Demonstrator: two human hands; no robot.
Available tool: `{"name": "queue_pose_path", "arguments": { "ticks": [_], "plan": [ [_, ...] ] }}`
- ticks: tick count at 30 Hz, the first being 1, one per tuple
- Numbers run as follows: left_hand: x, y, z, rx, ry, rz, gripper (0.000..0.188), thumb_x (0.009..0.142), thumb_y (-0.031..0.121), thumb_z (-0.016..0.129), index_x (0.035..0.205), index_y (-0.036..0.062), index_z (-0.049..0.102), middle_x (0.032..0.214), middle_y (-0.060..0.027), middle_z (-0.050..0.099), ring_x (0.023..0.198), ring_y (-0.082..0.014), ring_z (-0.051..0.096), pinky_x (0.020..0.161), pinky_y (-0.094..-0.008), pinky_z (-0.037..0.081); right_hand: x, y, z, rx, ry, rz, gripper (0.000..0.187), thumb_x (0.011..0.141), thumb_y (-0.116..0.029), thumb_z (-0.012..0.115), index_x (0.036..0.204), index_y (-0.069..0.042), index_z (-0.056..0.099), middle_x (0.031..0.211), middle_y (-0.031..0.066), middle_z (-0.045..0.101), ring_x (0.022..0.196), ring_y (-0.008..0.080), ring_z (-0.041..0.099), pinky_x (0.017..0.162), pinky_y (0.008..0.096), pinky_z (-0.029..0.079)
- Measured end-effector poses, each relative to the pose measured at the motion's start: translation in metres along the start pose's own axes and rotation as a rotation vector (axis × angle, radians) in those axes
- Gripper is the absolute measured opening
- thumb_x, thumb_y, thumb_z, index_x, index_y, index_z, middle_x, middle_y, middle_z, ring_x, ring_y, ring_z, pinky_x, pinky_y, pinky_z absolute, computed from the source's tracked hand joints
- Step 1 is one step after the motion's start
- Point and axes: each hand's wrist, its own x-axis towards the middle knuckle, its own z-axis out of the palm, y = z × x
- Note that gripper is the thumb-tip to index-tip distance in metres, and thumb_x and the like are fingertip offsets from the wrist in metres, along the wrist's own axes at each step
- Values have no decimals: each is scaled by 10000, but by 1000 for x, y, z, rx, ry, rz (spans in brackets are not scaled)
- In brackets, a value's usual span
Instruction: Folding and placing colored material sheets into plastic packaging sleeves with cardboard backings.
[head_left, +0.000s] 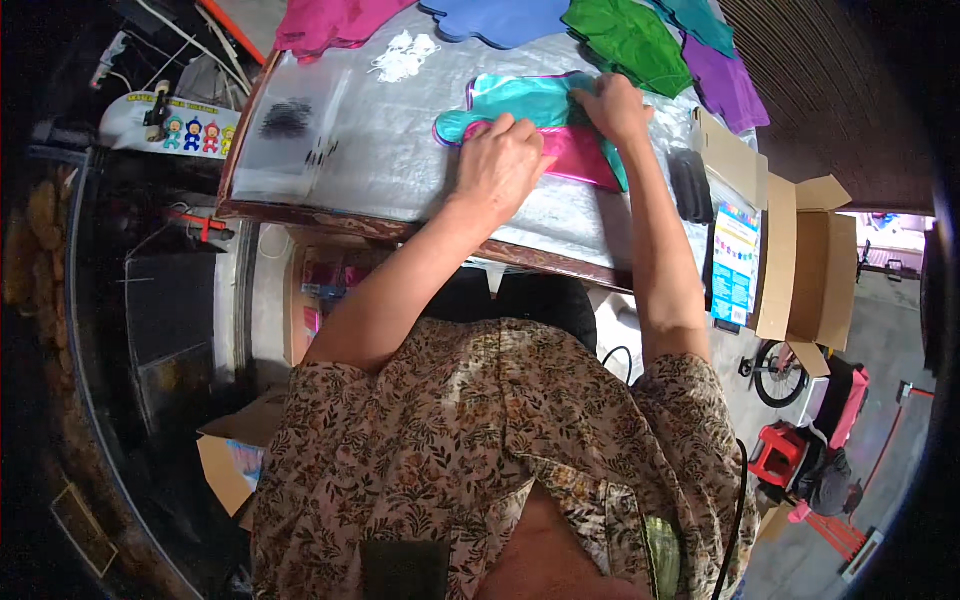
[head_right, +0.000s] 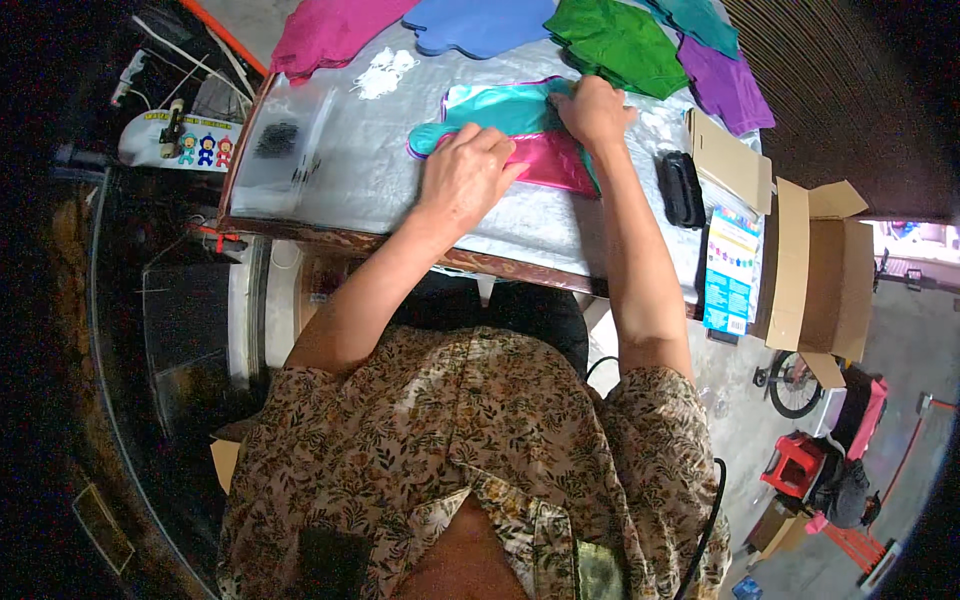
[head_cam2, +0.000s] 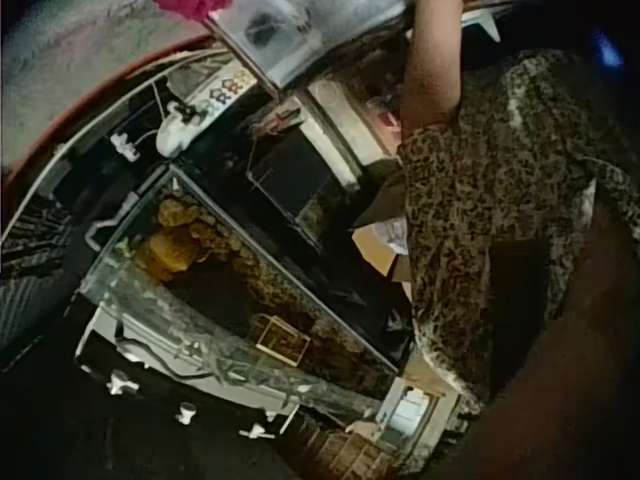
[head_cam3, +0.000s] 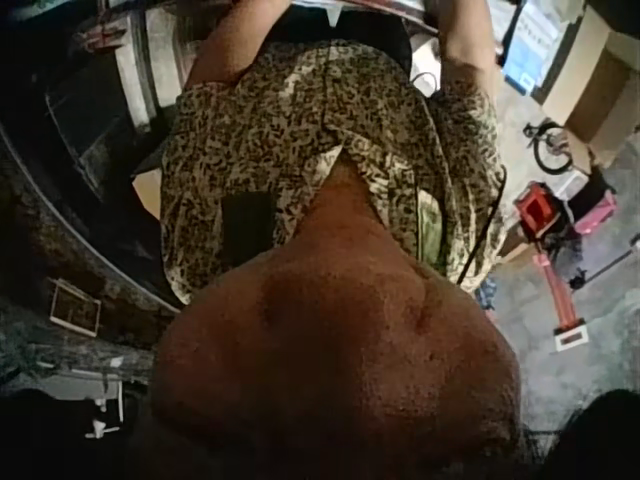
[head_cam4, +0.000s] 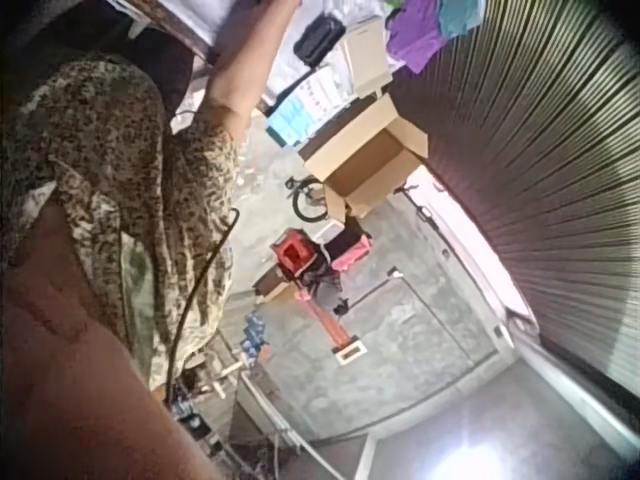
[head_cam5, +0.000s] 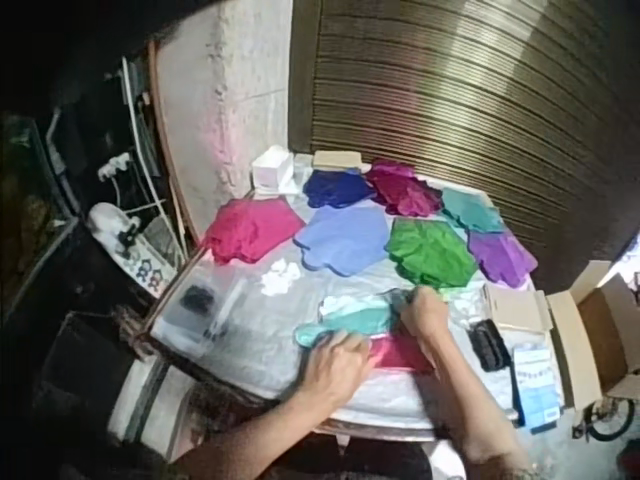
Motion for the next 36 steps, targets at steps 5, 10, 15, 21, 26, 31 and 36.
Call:
{"name": "queue_pose_path", "arguments": {
  "ticks": [5, 10, 15, 21, 26, 31, 36],
  "plan": [
    [5, 1, 1, 1, -44, 0, 247, 821, 296, 758, 897, 62, 738, 949, -45, 687, 924, -242, 641, 810, -378, 549, 7, 17, 19, 46, 33, -113, 381, 822, -348, 762, 1002, -19, 699, 1095, 214, 687, 1132, 421, 600, 926, 595, 465],
    [7, -20, 2, -94, -92, 88, 217, 844, 260, 732, 950, 73, 758, 1016, -58, 718, 977, -259, 649, 849, -394, 545, -12, 42, 10, 102, 157, -235, 435, 816, -279, 795, 1096, 36, 690, 997, 232, 720, 943, 415, 679, 804, 472, 527],
    [21, -45, 6, -136, -50, 206, 205, 869, 214, 705, 1009, 79, 769, 1108, -68, 735, 1037, -270, 657, 911, -395, 536, -51, 48, -19, 657, 37, 88, 424, 836, -233, 813, 1096, 76, 679, 913, 148, 729, 788, 237, 692, 713, 347, 532],
    [32, -63, 12, -256, -83, 255, 214, 881, 157, 686, 1060, 71, 763, 1158, -81, 731, 1083, -284, 666, 979, -393, 520, -61, 64, -10, 1149, -99, 231, 279, 877, -143, 781, 1033, 66, 683, 884, 54, 705, 769, 102, 636, 674, 258, 497],
    [29, -72, 19, -286, 48, 311, 179, 882, 182, 674, 985, 61, 756, 1045, -38, 743, 994, -269, 670, 918, -395, 526, -78, 44, -9, 1021, 9, -94, 123, 897, -58, 737, 978, 11, 675, 931, 46, 717, 768, 104, 644, 692, 259, 504],
    [31, -67, 11, -276, -18, 291, 184, 873, 172, 679, 993, 56, 758, 1061, -60, 744, 1020, -273, 669, 927, -385, 527, -87, 29, -7, 630, 229, -806, 95, 894, -26, 716, 972, -21, 663, 1016, 77, 735, 754, 144, 648, 731, 284, 517],
    [31, -69, 10, -290, -112, 271, 232, 879, 133, 681, 1081, 36, 741, 1153, -111, 725, 1091, -307, 667, 998, -412, 508, -93, 16, -3, 399, 284, -937, 179, 865, -58, 752, 1010, -11, 659, 1074, 109, 733, 743, 184, 643, 732, 296, 516]
  ]
}}
